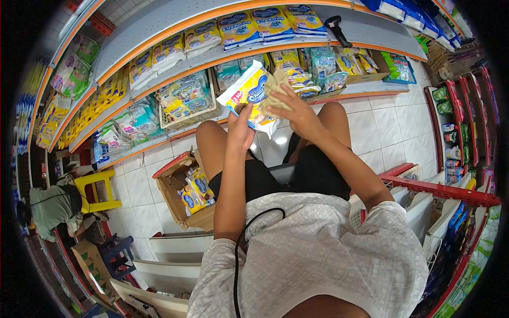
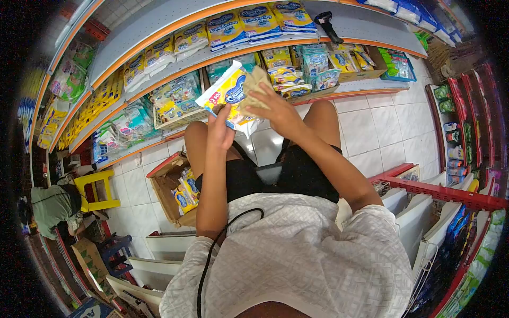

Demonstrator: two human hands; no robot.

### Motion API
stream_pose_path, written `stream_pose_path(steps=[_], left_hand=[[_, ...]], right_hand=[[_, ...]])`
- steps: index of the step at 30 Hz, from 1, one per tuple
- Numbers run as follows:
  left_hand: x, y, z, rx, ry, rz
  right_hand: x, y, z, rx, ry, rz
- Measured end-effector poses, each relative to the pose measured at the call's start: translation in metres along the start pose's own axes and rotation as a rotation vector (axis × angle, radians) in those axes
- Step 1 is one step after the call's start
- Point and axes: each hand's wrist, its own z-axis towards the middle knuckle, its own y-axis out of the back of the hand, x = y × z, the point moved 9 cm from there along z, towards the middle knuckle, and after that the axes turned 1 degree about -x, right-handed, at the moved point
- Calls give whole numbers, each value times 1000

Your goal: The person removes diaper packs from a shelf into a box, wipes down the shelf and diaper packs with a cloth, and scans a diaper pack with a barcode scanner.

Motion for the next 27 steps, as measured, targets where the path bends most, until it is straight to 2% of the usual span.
stream_pose_path(steps=[1,4,5,7,8,10,11,13,14,15,17,19,21,22,23,24,25,26,27], left_hand=[[4,0,0,5,12,-11],[0,8,2,8,28,-63],[-2,10,-1,-8,96,-97],[-14,13,-1,12,80,-66],[-16,17,1,9,74,-69],[-8,21,6,38,129,-110],[-4,22,9,37,129,-113],[2,28,16,-70,103,70],[-2,18,14,-59,59,117],[-2,14,15,-55,53,121],[-25,9,18,-89,-181,418],[-19,19,20,-134,-195,534],[-27,31,5,-456,-320,583],[-27,31,0,-472,-311,662],[-26,26,-5,-473,-313,658],[-14,11,-5,-302,-265,464],[-2,-6,-8,-135,-217,270],[2,-27,-16,-86,-93,104],[2,-22,-15,-89,-95,101]], right_hand=[[-6,2,-1,0,-1,-3],[-53,19,-14,-120,-227,-166],[-72,17,-25,-118,-226,-170],[-137,12,-58,-301,-578,330],[-131,13,-54,-295,-573,332],[-121,-24,-68,-390,-1041,1397],[-109,-23,-62,-389,-1043,1395],[-70,-36,-41,-211,-1010,1736],[-62,-37,-37,-187,-1011,1745],[-55,-35,-34,-188,-1002,1747],[-48,-30,-27,2,-975,1338],[-46,-34,-24,-14,-1001,1311],[-45,-1,-10,-152,-721,657],[-40,-2,-10,-149,-716,655],[-22,16,-3,-210,-542,395],[1,28,0,-265,-367,137],[9,24,-3,-260,-369,138],[25,15,-3,-174,-281,112],[40,5,-3,-90,-192,86]])
